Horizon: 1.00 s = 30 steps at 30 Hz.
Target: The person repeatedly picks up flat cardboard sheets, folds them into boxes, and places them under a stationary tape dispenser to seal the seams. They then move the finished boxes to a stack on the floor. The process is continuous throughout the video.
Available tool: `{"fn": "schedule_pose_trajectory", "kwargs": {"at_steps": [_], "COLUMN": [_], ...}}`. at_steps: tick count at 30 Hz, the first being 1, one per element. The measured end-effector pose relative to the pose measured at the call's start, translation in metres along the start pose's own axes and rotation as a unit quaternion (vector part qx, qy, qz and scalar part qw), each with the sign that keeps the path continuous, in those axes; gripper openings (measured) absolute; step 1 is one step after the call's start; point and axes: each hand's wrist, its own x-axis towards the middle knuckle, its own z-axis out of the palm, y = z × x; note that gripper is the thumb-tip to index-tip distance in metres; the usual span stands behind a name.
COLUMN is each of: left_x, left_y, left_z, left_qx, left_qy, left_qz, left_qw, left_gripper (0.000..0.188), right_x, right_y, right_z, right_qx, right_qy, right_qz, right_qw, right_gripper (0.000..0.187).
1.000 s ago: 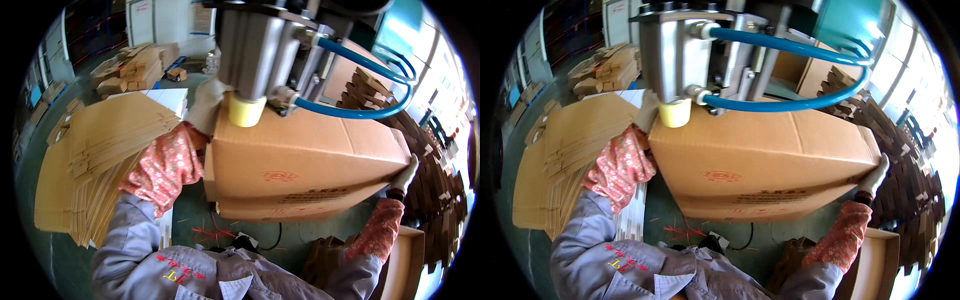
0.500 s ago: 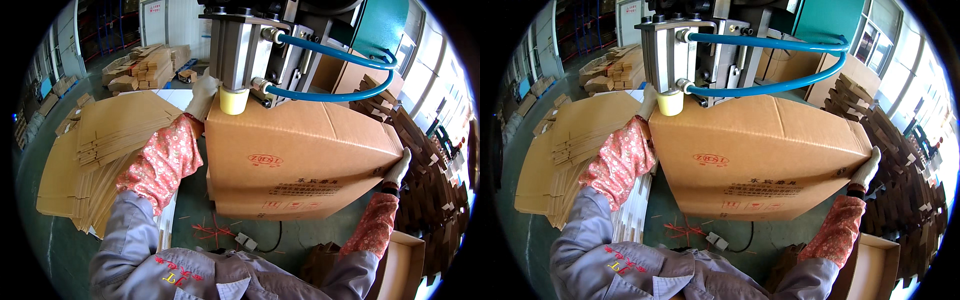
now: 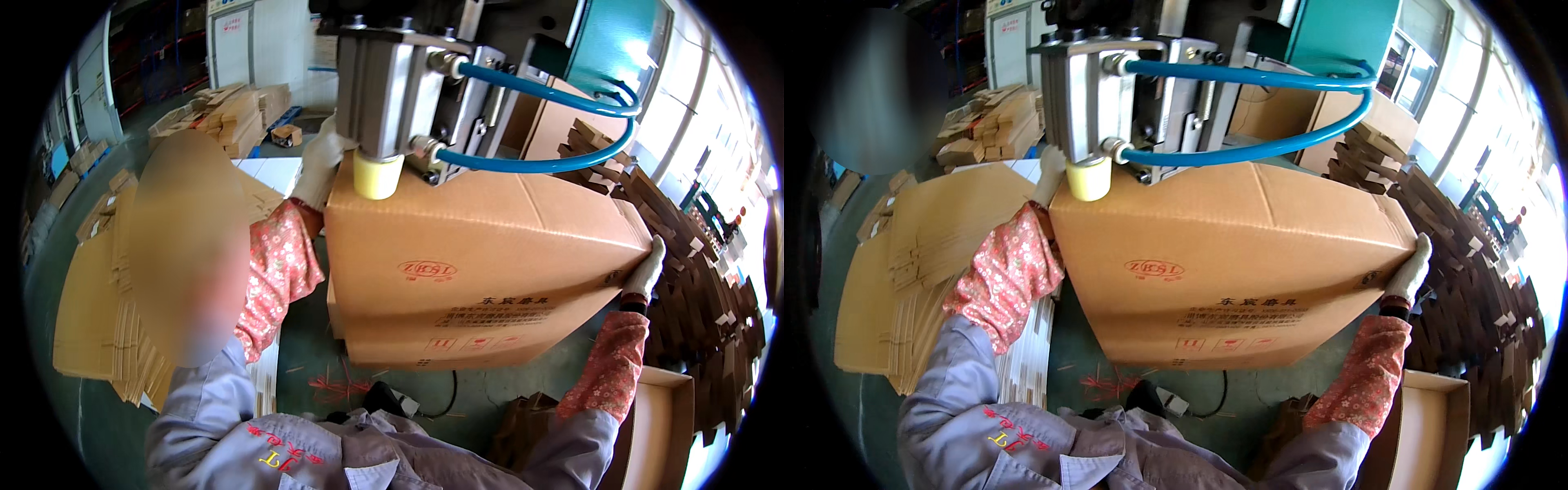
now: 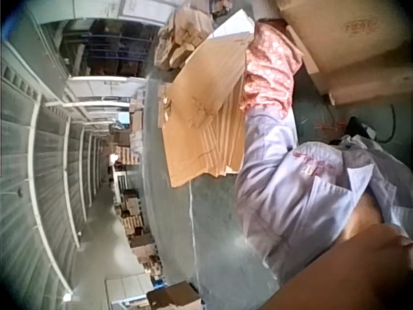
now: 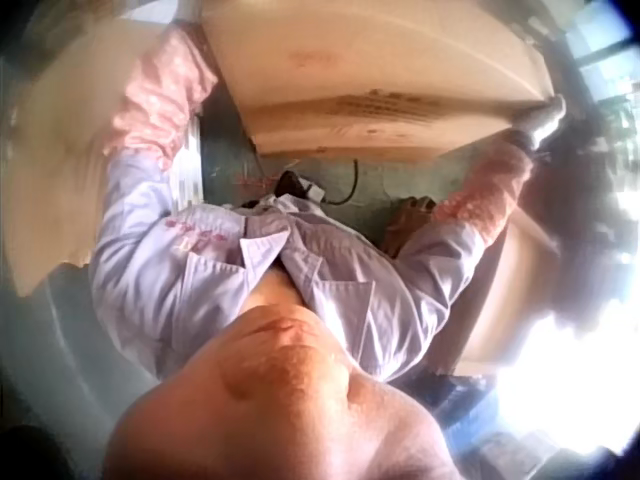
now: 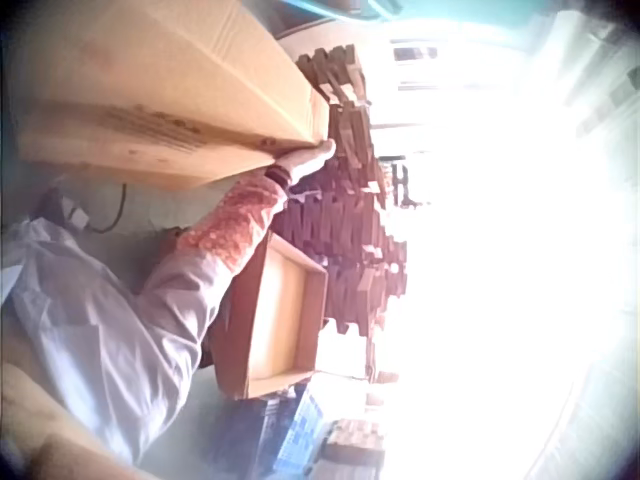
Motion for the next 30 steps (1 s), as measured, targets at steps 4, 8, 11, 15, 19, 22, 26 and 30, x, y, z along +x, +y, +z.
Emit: {"fn": "schedule_pose_trajectory", "kwargs": {"at_steps": [4,8,11,15,19,22,26,30], "left_x": [-0.012,-0.055,-0.121,-0.236,-0.339,-0.374,-0.385,-0.399], "left_y": [-0.013,-0.036,-0.063,-0.105,-0.117,-0.105,-0.041,-0.022], "left_z": [-0.007,-0.008,-0.002,0.028,0.08,0.15,0.208,0.249], "left_qx": [-0.055,-0.159,-0.254,-0.388,-0.454,-0.466,-0.457,-0.368], "left_qy": [-0.022,-0.08,-0.119,-0.125,-0.056,-0.073,-0.098,-0.173], "left_qz": [-0.032,-0.118,-0.243,-0.469,-0.633,-0.617,-0.565,-0.473], "left_qw": [0.998,0.977,0.929,0.784,0.625,0.63,0.68,0.782], "left_gripper": [0.049,0.05,0.05,0.052,0.053,0.058,0.071,0.068], "right_x": [-0.001,0.004,-0.007,-0.043,-0.05,-0.029,-0.013,0.002], "right_y": [0.001,0.0,0.004,0.005,0.013,-0.019,-0.1,-0.151], "right_z": [0.009,0.004,0.006,0.011,-0.018,-0.086,-0.182,-0.318], "right_qx": [-0.015,-0.024,0.001,0.02,0.077,0.034,-0.043,-0.099], "right_qy": [0.001,-0.006,-0.016,-0.099,-0.137,-0.111,-0.112,-0.078], "right_qz": [0.004,-0.008,-0.03,-0.067,-0.007,-0.019,-0.003,-0.016], "right_qw": [1.0,1.0,0.999,0.993,0.987,0.993,0.993,0.992], "right_gripper": [0.049,0.048,0.045,0.04,0.037,0.041,0.051,0.049]}}
